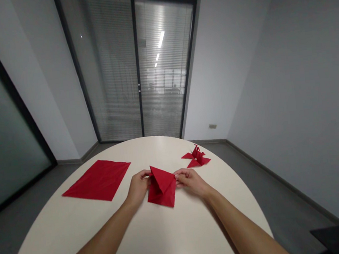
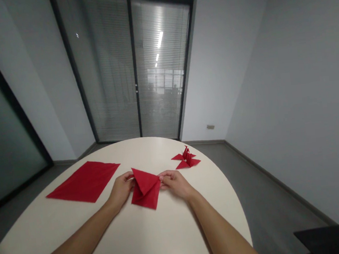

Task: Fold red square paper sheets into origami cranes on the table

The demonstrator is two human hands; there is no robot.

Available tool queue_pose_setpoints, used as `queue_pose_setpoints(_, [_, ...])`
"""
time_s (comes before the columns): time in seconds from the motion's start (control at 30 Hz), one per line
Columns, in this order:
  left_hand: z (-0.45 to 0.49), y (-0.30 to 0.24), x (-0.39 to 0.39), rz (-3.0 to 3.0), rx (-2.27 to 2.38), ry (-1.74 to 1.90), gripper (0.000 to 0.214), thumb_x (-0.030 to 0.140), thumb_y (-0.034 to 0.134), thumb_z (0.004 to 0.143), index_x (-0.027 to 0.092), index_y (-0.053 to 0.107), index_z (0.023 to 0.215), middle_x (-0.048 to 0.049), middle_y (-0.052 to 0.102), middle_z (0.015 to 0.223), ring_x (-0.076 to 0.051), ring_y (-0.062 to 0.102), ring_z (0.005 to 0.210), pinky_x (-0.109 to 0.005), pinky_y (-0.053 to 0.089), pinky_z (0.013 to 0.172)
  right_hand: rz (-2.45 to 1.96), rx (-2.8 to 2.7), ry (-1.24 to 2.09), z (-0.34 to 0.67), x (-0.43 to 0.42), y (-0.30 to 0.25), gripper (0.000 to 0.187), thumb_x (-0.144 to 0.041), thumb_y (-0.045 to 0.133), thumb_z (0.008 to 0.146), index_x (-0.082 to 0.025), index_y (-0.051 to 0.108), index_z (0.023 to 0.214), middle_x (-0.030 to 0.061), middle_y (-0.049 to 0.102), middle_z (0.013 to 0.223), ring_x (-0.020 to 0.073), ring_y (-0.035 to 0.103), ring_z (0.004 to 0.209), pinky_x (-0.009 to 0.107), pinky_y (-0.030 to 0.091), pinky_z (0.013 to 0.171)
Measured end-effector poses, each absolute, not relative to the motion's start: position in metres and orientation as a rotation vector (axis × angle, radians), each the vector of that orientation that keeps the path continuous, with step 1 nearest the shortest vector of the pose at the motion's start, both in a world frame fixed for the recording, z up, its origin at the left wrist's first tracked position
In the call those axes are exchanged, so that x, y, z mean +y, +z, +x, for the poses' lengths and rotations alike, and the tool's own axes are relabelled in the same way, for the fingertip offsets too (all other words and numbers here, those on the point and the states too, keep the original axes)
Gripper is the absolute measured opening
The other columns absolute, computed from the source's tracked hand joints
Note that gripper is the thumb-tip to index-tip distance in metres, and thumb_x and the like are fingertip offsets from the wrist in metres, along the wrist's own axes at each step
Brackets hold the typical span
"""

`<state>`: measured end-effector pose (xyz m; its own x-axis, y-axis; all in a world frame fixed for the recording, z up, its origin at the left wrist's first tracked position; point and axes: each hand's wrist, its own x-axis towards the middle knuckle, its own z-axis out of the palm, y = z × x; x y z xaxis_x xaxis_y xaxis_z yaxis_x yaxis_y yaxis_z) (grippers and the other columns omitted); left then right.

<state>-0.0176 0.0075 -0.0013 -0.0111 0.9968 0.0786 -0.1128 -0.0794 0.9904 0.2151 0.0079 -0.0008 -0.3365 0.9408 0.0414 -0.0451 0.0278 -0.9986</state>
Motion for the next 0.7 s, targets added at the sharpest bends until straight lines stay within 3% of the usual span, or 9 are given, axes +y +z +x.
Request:
queue_pose_setpoints(0.2, [-0.018, 0.003, 0.005, 1.285, 1.093, 1.394, 0.039, 0.035, 0.073, 0.069, 0.016, 0.07, 0.103, -0.0117, 0.074, 0.106, -0.024, 0.069, 0.088, -0.035, 0.054, 0.079, -0.957, -1.383, 1.416, 0.215, 0.01, -0.004, 0.054, -0.055, 0.085, 0.068, -0.017, 0.072, 0.104, 0.0082, 0.077, 0.085, 0.0221, 0.073, 0.078, 0.038, 0.058, 0.076])
queue_pose_setpoints(0.27, [-0.018, 0.006, -0.001, 1.352, 1.234, 1.507, 0.038, 0.036, 0.07, 0.074, 0.018, 0.067, 0.107, -0.0114, 0.071, 0.112, -0.023, 0.067, 0.09, -0.034, 0.053, 0.079, -0.974, -1.356, 1.38, 0.215, 0.011, -0.003, 0.052, -0.054, 0.084, 0.069, -0.017, 0.072, 0.102, 0.0081, 0.077, 0.084, 0.0226, 0.073, 0.078, 0.038, 0.059, 0.075])
queue_pose_setpoints(0.43, [-0.012, 0.01, -0.017, 1.61, 1.373, 1.507, 0.022, 0.038, 0.061, 0.086, 0.019, 0.067, 0.096, -0.0063, 0.07, 0.091, -0.019, 0.062, 0.075, -0.03, 0.048, 0.067, -1.019, -1.288, 1.3, 0.215, 0.016, -0.007, 0.048, -0.051, 0.084, 0.069, -0.016, 0.072, 0.101, 0.0078, 0.077, 0.083, 0.022, 0.072, 0.077, 0.035, 0.059, 0.073])
queue_pose_setpoints(0.7, [-0.005, 0.005, -0.017, 1.706, 1.238, 1.428, 0.018, 0.035, 0.061, 0.087, 0.02, 0.07, 0.085, -0.0063, 0.072, 0.092, -0.022, 0.065, 0.085, -0.031, 0.048, 0.074, -0.999, -1.28, 1.337, 0.212, 0.016, -0.008, 0.05, -0.052, 0.085, 0.067, -0.015, 0.075, 0.1, 0.0077, 0.077, 0.085, 0.0209, 0.072, 0.078, 0.035, 0.058, 0.076])
